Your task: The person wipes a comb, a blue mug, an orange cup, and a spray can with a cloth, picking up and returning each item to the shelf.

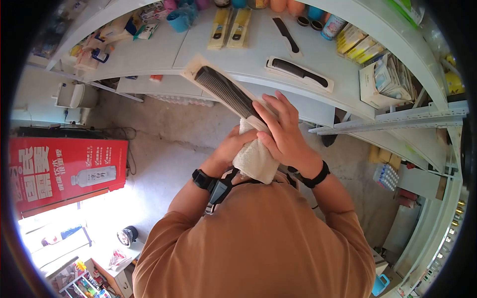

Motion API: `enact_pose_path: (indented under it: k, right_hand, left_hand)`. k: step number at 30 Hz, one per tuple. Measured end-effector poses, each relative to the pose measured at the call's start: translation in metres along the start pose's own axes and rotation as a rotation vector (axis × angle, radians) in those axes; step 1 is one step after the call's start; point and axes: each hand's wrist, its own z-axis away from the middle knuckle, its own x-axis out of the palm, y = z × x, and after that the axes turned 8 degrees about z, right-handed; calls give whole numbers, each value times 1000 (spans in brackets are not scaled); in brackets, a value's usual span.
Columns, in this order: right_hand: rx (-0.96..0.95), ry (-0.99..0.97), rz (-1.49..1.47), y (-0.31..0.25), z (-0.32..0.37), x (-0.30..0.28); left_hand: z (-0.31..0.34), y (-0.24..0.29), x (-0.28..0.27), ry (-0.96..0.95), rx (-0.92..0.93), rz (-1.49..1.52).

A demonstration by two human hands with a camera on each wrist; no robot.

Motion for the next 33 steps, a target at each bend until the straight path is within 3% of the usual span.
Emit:
enact_pose_path:
  k: [4,6,9,11,15,20,22,24,26,28,32,33]
  right_hand:
    - [-20,3,-26,-5,-15,10]
    - [-17,-19,11,-4,-17,10]
    - [6,-63,-24,4,-11,11]
    - [-5,-29,-102,7,-5,10]
    - [-17,54,-218,9,-2,10]
    - [461,68,-415,24,12,0]
    - [507,63,-347,24,13,-10]
    - [522,181,-203,22,13,-14]
    - [456,221,-211,21,14,-16]
    - [437,44,-266,16,18,-20]
    - [407,-59,-154,14,32,-13]
    - [172,41,-37,19,32,-11]
  left_hand:
    - [-8,-4,-10,2,50,-272]
    - [-10,0,-20,26,32,-263]
    - [-4,24,-22,72,26,-131]
    - [0,34,-27,-10,-59,167]
    - [4,36,-22,6,-77,222]
    - [10,43,-26,144,-48,285]
    - [16,48,-25,165,-20,265]
    - [19,49,-25,191,6,244]
    - [20,48,-24,173,50,143]
    - [22,48,-19,191,57,164]
    - [22,48,-17,210,33,250]
    - [24,47,-18,216,35,254]
